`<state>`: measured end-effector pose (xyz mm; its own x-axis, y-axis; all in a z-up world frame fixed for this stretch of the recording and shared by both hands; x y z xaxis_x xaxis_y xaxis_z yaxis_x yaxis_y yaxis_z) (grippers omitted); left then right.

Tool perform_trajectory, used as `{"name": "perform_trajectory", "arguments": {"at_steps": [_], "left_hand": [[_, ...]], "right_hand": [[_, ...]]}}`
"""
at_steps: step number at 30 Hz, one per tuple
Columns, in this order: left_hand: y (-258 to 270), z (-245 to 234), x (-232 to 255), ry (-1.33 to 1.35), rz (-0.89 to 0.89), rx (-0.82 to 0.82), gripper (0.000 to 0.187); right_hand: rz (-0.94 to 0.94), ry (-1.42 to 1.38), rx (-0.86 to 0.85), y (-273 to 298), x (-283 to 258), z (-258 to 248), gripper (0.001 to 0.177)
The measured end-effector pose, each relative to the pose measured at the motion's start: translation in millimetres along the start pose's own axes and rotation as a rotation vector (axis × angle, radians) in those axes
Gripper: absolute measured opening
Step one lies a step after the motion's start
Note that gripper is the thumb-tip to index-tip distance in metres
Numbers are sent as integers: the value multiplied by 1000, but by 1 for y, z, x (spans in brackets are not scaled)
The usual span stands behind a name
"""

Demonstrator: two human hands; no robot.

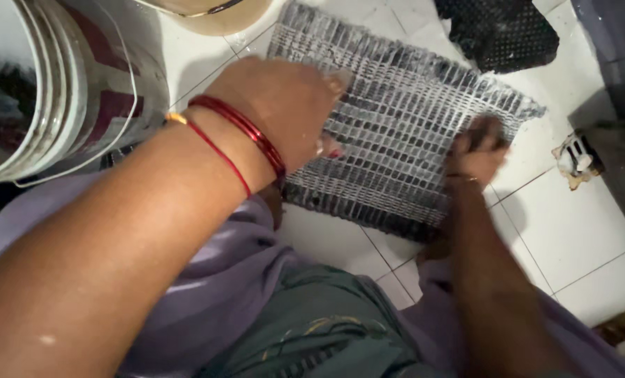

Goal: The person scrubs a small black and white checkered rug on a tiled floor using a dark scrubbing tool. They repeatedly rub the rug's surface and then pour water from a blue plastic cup to rinse the area.

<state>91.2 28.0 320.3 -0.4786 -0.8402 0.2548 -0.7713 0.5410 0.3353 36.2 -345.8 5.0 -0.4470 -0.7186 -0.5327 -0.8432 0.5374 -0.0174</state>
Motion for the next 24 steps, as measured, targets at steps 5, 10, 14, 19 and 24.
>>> {"name": "perform_trajectory", "arguments": {"at_steps": [5, 10, 14, 19, 24], "left_hand": [[-7, 1, 3, -55, -86, -75, 55], [-26, 2, 12, -101, -30, -72, 58], [-18, 2, 2, -55, 23, -31, 72], [-15, 2, -8, -85, -126, -164, 74], [-19, 13, 11, -92, -14, -62, 70]], "right_hand": [[-546, 426, 80, 21, -50, 77, 58], [-592, 226, -429, 72, -129, 127, 53], [-743, 146, 67, -1, -81, 68, 46], [223, 175, 255, -68, -26, 13, 39], [-392, 154, 20, 2, -128, 141, 46]]}}
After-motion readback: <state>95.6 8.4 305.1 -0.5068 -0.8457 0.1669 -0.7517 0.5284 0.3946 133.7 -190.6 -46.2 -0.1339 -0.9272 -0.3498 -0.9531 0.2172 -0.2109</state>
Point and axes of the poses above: each hand's wrist, its own y-axis away from the middle knuckle, its own z-axis out of the palm, x = y × z, the point moved 1 cm from there along -y, towards the middle knuckle, and after that the axes turned 1 degree about z, right-handed, at the moved point
